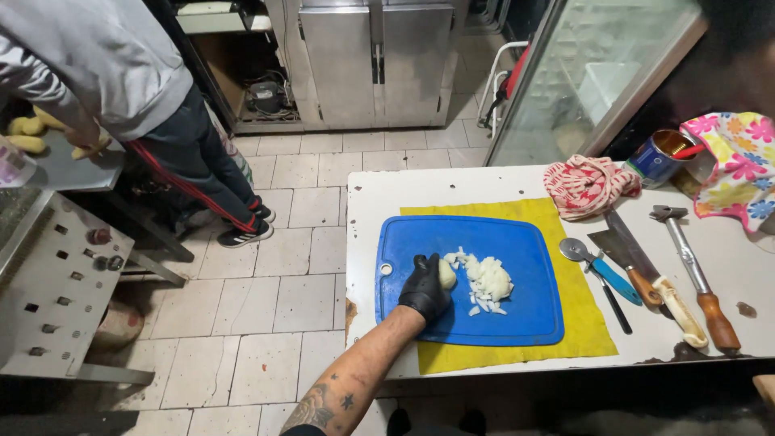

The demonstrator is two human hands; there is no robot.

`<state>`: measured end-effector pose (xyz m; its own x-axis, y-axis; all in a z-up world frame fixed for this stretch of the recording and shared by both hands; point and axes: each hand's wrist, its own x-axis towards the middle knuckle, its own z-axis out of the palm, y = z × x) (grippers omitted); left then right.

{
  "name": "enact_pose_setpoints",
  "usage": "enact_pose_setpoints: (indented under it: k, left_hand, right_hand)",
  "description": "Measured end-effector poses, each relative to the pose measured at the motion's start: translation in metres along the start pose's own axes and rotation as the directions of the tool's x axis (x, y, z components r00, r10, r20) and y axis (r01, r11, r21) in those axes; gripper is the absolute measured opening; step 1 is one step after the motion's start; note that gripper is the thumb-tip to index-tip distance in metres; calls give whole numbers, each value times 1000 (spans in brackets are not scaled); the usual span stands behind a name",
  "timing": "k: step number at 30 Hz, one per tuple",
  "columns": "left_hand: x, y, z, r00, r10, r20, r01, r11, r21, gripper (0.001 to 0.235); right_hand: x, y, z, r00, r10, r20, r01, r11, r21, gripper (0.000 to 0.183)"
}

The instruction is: Chop onions on a cutting board and transfer them to a flat-top grill to cook with meat.

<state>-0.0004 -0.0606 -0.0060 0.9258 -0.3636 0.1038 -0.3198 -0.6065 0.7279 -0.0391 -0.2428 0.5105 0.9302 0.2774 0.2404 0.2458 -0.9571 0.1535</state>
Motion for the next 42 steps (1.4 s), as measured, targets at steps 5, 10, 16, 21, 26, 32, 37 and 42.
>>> enact_pose_setpoints:
  k: [5,10,16,21,26,32,37,42]
  left_hand:
    - [-2,-5,-19,1000,-13,18,13,1000,17,71]
    - [-8,18,-55,979,-44,201,33,998,58,80]
    - [9,-24,-3,987,66,148,-79,993,85,84]
    - [18,-30,-8,984,145,106,-160,976,150,87]
    - [26,6,-55,952,40,302,-152,921,358,98]
    - [40,0,-49,892,-72,447,-150,885,441,98]
    - [38,-13,-39,922,24,385,-190,898,397,90]
    - [37,0,-48,911,-30,411,-143,912,384,80]
  right_hand:
    - [-56,-52,137,997,-74,2,75,997,-34,45]
    - [-158,-71,301,990,133,-45,-119,966,228,41]
    - [-211,-120,386,764,554,332,-599,415,684,45]
    - [-218,-135,386,914,405,-5,-336,766,548,43]
    - [-200,-134,381,934,350,-76,-268,823,500,44]
    - [-186,-133,400,950,313,8,-292,876,384,46]
    - [-187,-131,402,971,240,-9,-221,908,355,51]
    - [-183,-133,391,978,205,-37,-180,921,346,56]
